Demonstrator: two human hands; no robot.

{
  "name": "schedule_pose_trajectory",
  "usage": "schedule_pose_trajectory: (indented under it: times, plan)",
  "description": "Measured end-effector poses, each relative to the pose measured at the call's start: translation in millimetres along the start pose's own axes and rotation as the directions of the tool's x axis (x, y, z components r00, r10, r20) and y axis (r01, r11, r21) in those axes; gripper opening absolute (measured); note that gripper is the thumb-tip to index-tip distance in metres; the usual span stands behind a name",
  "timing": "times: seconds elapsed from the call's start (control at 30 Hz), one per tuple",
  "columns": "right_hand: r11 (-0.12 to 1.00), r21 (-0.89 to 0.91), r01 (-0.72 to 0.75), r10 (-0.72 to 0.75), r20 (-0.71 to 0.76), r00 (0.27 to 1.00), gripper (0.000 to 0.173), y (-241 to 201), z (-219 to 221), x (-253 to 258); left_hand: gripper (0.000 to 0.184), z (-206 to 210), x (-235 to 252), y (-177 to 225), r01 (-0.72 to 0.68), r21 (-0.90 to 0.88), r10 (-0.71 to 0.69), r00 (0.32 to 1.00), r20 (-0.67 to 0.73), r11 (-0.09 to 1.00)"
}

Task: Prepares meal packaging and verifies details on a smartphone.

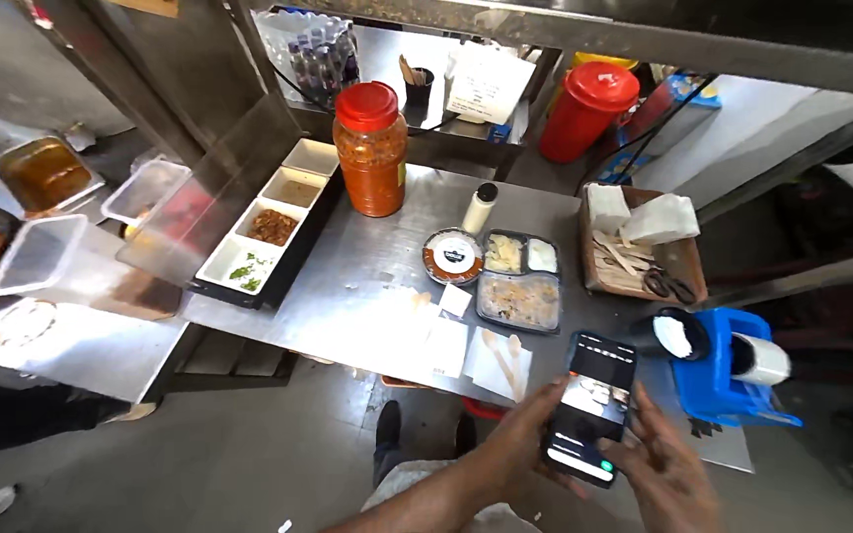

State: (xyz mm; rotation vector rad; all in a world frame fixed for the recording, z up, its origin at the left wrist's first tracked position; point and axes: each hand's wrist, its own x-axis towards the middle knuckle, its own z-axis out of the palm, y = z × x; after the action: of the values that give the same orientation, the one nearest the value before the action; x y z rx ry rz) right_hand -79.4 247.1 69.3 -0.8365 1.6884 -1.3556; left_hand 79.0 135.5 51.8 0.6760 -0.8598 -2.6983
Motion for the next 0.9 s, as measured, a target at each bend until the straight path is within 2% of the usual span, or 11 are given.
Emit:
schedule_pose_trajectory:
  times: [0.07,0.3,0.57,0.63,0.9]
  plan:
    - [0.999,0.037,0.013,-0.013,0.001,1.000,0.094,3.9,5.5,1.4,0.059,1.4,-3.0,0.8,-0.004,-0.003,0.004,0.999,-0.040,1.000]
    - [0.988,0.156,-0.014,-0.010,0.151,0.988,0.104,15.9,12.3,6.6,0.067,-3.4,-4.5,2.8,-0.015,-0.048,0.009,0.994,-0.106,0.999]
    - [0.994,0.089,0.065,-0.073,0.091,0.993,0.125,25.1,19.6,6.6,0.067,2.4,-7.8,2.7,-0.043,-0.071,0.036,0.994,-0.101,0.997]
    - [0.991,0.088,0.101,-0.109,0.085,0.990,0.126,28.1,21.8,7.5,0.066,3.6,-9.0,2.8,-0.045,-0.061,0.039,0.994,-0.104,0.997]
    - [0.994,0.047,0.097,-0.099,0.033,0.995,0.125,28.6,26.3,7.5,0.063,8.4,-11.2,1.8,-0.059,-0.061,0.049,0.988,-0.147,0.996]
